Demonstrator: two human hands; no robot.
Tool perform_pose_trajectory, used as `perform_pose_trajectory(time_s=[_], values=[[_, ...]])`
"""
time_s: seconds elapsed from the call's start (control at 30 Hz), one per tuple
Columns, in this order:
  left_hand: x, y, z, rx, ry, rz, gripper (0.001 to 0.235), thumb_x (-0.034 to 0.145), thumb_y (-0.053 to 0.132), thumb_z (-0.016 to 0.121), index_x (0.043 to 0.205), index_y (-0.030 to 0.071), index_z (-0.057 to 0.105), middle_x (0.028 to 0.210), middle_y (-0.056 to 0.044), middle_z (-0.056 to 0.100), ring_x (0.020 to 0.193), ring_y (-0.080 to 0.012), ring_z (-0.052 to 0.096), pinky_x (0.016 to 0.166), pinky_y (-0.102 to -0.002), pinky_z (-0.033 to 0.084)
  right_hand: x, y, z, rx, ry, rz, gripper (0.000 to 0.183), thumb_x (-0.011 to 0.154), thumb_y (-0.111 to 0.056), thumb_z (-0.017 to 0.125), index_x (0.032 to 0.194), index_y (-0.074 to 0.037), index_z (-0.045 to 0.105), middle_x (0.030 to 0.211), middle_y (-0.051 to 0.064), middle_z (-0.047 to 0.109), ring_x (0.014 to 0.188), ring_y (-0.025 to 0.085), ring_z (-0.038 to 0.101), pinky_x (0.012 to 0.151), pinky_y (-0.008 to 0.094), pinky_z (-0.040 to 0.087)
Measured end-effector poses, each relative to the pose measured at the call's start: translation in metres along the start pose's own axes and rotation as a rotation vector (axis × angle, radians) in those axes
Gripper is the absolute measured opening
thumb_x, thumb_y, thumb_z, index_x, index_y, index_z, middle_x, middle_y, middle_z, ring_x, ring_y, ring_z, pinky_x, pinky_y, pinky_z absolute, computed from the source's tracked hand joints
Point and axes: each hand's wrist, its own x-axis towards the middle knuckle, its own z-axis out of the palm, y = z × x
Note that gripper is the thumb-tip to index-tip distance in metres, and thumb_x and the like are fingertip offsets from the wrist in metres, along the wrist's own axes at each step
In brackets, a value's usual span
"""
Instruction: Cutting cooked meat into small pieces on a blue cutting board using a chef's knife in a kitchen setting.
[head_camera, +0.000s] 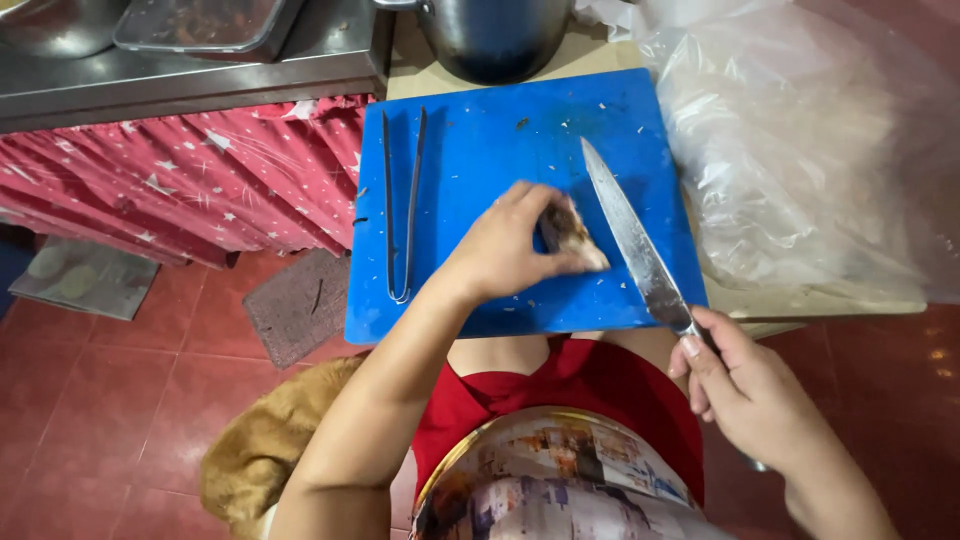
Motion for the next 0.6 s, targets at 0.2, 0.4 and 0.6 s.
perform_pose_trajectory(time_s=[0.2,0.4,0.6], values=[[-0.024,0.008,0.021,0.054,0.091,0.031,0.074,0.081,0.047,0.084,0.139,0.009,0.057,0.137,-0.014,0.059,0.126,-0.0362,0.058,0.103,-0.050,0.049,-0.023,-0.021,-0.006,-0.261,-0.059,0.028,0.077,0.101,-0.022,0.044,0.172,-0.038,0.018,0.084,0.000,0.071,0.056,0.020,0.064,0.066,0.034,0.057],[-0.025,0.007,0.030,0.029,0.160,0.067,0.071,0.081,0.047,0.084,0.135,0.009,0.058,0.135,-0.014,0.060,0.120,-0.0348,0.062,0.096,-0.048,0.053,-0.030,-0.033,-0.009,-0.448,-0.098,-0.035,0.077,0.099,-0.027,0.044,0.170,-0.039,0.017,0.095,0.002,0.081,0.082,0.019,0.079,0.080,0.038,0.056],[-0.026,0.007,0.032,0.030,0.169,0.066,0.072,0.082,0.043,0.086,0.136,0.007,0.055,0.132,-0.015,0.060,0.114,-0.0377,0.063,0.091,-0.049,0.055,-0.019,-0.059,-0.011,-0.592,-0.206,0.005,0.079,0.098,-0.028,0.041,0.168,-0.038,0.005,0.163,-0.008,0.039,0.127,0.026,0.066,0.094,0.048,0.061]])
